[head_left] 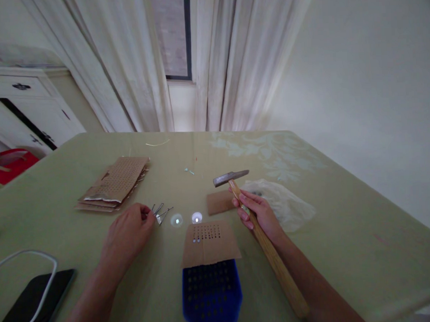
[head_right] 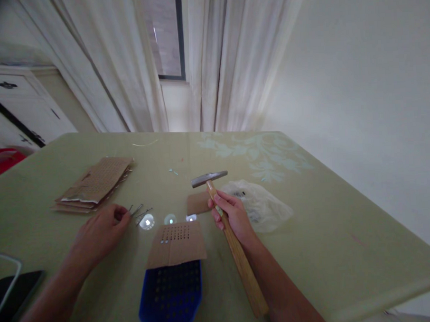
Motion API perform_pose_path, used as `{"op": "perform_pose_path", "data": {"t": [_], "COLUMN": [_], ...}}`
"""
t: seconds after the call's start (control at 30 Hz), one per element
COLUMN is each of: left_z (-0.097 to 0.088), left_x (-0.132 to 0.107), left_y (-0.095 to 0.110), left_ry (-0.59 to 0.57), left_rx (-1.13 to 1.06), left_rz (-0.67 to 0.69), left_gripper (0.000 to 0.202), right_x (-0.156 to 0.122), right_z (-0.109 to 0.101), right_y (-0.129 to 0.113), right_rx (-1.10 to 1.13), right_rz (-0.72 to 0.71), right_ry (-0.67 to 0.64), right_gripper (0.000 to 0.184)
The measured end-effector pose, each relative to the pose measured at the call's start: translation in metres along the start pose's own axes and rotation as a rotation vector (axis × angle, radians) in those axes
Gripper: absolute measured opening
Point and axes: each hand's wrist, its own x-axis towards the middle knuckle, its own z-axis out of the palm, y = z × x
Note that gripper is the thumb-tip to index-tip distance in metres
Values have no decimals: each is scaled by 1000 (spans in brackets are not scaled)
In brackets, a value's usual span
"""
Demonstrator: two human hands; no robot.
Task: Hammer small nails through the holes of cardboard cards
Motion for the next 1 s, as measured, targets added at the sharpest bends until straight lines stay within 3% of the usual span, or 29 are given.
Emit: {"op": "perform_pose_path", "data": {"t": [0.07,0.13,0.23,0.3,0.43,1.0], "left_z": [-4,-8,-9,-7,-4,-11], "left_x": [-6,-17,-38,-50,-59,-57], "left_y": [10,24,48,58,61,66], "left_ry": [95,110,-37,-113,-201,-206], "left_rx": [-147,-425,-864,-969,-869,-718], "left_rz": [61,147,299,376,440,568], "left_gripper": [27,35,35,23,19,21], "right_x": [0,0,1,1,1,-1], "right_z": [0,-1,-1,0,0,2], "right_y": [0,0,1,1,1,3], "right_rx": [1,1,10,16,6,-20], "right_rz": [-1,-2,3,11,13,8], "right_ry": [-4,-8,4,14,10,11], "right_gripper": [35,34,37,41,40,35]}}
